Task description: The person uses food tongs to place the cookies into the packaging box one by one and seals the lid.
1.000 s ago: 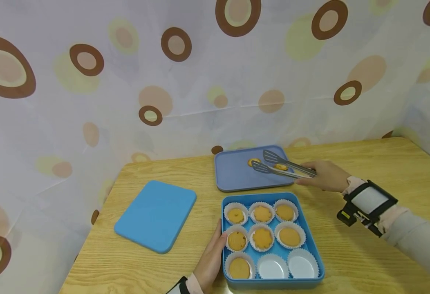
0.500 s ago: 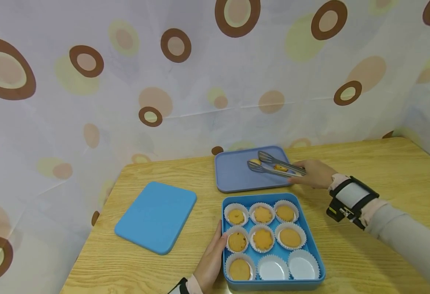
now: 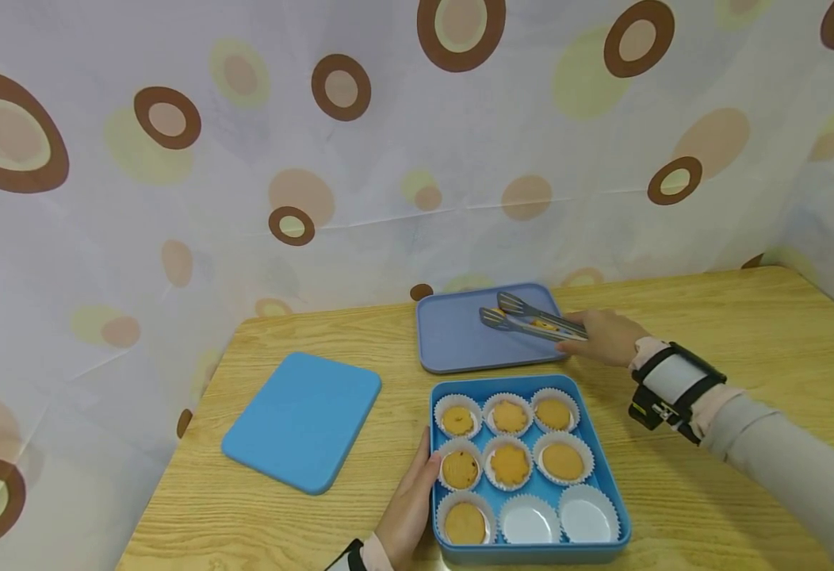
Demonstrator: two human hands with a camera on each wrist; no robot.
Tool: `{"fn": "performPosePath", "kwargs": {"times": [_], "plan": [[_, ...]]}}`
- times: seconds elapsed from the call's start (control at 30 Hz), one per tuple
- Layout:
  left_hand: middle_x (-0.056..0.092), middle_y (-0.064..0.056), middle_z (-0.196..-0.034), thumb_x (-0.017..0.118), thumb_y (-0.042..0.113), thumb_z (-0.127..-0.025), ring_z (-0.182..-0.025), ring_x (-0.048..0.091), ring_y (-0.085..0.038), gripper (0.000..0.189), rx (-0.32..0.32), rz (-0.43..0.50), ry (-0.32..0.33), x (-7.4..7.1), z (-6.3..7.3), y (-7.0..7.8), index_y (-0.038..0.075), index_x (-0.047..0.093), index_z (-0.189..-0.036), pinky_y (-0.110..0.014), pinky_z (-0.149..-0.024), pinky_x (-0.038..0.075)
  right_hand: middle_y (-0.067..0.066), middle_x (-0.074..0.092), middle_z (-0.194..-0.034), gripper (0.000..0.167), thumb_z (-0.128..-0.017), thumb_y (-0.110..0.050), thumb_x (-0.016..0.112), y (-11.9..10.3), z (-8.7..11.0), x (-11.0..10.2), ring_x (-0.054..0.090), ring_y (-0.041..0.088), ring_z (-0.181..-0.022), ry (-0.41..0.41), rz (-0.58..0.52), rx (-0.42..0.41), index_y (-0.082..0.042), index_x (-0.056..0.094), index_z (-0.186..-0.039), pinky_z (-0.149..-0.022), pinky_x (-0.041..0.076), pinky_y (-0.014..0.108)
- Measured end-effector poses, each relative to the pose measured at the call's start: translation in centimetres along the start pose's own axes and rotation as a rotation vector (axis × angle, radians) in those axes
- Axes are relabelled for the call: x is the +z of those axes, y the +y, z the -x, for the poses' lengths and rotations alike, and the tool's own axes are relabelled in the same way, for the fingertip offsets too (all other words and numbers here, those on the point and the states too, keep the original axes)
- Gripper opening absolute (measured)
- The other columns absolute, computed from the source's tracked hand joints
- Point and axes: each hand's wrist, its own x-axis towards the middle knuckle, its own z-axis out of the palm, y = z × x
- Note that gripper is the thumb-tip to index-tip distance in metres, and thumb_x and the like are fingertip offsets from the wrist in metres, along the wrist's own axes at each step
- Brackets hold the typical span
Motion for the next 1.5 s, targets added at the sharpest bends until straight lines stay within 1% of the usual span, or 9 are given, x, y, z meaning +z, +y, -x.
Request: {"fn": "performPosePath", "kwargs": {"times": [0.3, 0.5, 0.67, 0.87, 1.13, 1.23, 1.33, 1.47, 1.5], "plan": [[0.0, -0.018, -0.162, 0.027, 0.04, -0.107, -0.147, -0.003, -0.039, 0.065, -0.005, 0.005, 0.004, 0.0, 0.1, 0.0, 0.006, 0.0, -0.156, -0.063, -0.115, 0.001, 0.007, 0.057, -0.079, 0.062, -0.093, -0.026, 0.064, -0.1, 0.1, 0.1, 0.046, 0.015, -0.058, 0.005, 0.036, -0.013, 0.017, 0.046, -0.133, -0.051, 0.03, 0.027], [0.001, -0.017, -0.162, 0.028, 0.041, -0.106, -0.148, -0.003, -0.038, 0.066, -0.012, 0.016, 0.001, 0.0, 0.2, 0.1, 0.007, 0.0, -0.156, -0.062, -0.115, 0.0, 0.015, 0.064, -0.093, 0.061, -0.093, -0.029, 0.064, -0.1, 0.6, -0.1, 0.053, 0.018, -0.069, 0.033, 0.06, -0.053, 0.015, 0.048, -0.132, -0.057, 0.04, 0.029], [0.001, -0.017, -0.162, 0.029, 0.042, -0.106, -0.148, -0.003, -0.038, 0.067, -0.016, 0.02, 0.004, 0.0, 0.3, 0.2, 0.006, 0.001, -0.156, -0.062, -0.115, 0.0, 0.013, 0.063, -0.093, 0.06, -0.093, -0.029, 0.065, -0.3, 1.4, -0.7, 0.053, 0.018, -0.071, 0.049, 0.065, -0.096, 0.014, 0.05, -0.132, -0.057, 0.039, 0.029], [0.001, -0.016, -0.162, 0.029, 0.042, -0.106, -0.148, -0.003, -0.038, 0.067, -0.025, 0.027, 0.006, 0.0, 0.2, 0.3, 0.007, 0.001, -0.156, -0.062, -0.115, 0.0, 0.022, 0.067, -0.107, 0.059, -0.092, -0.028, 0.068, -0.8, 3.3, -1.4, 0.057, 0.02, -0.079, 0.1, 0.098, -0.153, 0.014, 0.053, -0.129, -0.067, 0.047, 0.035], [0.001, -0.016, -0.162, 0.028, 0.042, -0.106, -0.148, -0.003, -0.038, 0.067, -0.025, 0.026, 0.0, 0.0, 0.2, 0.3, 0.008, 0.001, -0.156, -0.062, -0.115, 0.0, 0.008, 0.062, -0.093, 0.059, -0.092, -0.031, 0.067, -1.7, 7.1, -2.4, 0.049, 0.01, -0.066, 0.128, 0.136, -0.173, 0.01, 0.054, -0.131, -0.055, 0.035, 0.023], [0.001, -0.016, -0.162, 0.028, 0.041, -0.106, -0.148, -0.003, -0.038, 0.066, -0.022, 0.023, -0.001, 0.0, 0.2, 0.2, 0.007, 0.001, -0.156, -0.062, -0.115, 0.0, 0.004, 0.059, -0.088, 0.059, -0.092, -0.034, 0.067, -2.0, 8.5, -2.7, 0.046, 0.007, -0.063, 0.133, 0.155, -0.175, 0.009, 0.054, -0.132, -0.055, 0.033, 0.022], [0.0, -0.017, -0.162, 0.027, 0.041, -0.107, -0.147, -0.003, -0.039, 0.065, -0.015, 0.022, -0.004, -0.1, 0.1, 0.2, 0.007, 0.0, -0.156, -0.062, -0.115, 0.0, -0.004, 0.049, -0.074, 0.059, -0.091, -0.035, 0.067, -2.4, 9.7, -2.8, 0.041, 0.005, -0.06, 0.14, 0.173, -0.178, 0.006, 0.055, -0.132, -0.054, 0.031, 0.022], [0.0, -0.018, -0.162, 0.027, 0.04, -0.107, -0.147, -0.003, -0.039, 0.065, -0.021, 0.028, -0.004, -0.1, 0.1, 0.2, 0.007, 0.0, -0.156, -0.063, -0.114, 0.0, -0.009, 0.038, -0.066, 0.059, -0.091, -0.039, 0.066, -3.0, 11.2, -2.9, 0.037, 0.002, -0.058, 0.142, 0.196, -0.167, 0.002, 0.057, -0.133, -0.054, 0.03, 0.022], [0.0, -0.018, -0.162, 0.027, 0.04, -0.107, -0.147, -0.003, -0.039, 0.065, -0.025, 0.027, -0.003, 0.0, 0.1, 0.2, 0.007, 0.0, -0.156, -0.063, -0.114, 0.0, -0.011, 0.043, -0.068, 0.059, -0.091, -0.04, 0.066, -3.1, 11.6, -2.9, 0.038, 0.001, -0.059, 0.141, 0.204, -0.164, 0.001, 0.057, -0.132, -0.055, 0.031, 0.022]]}}
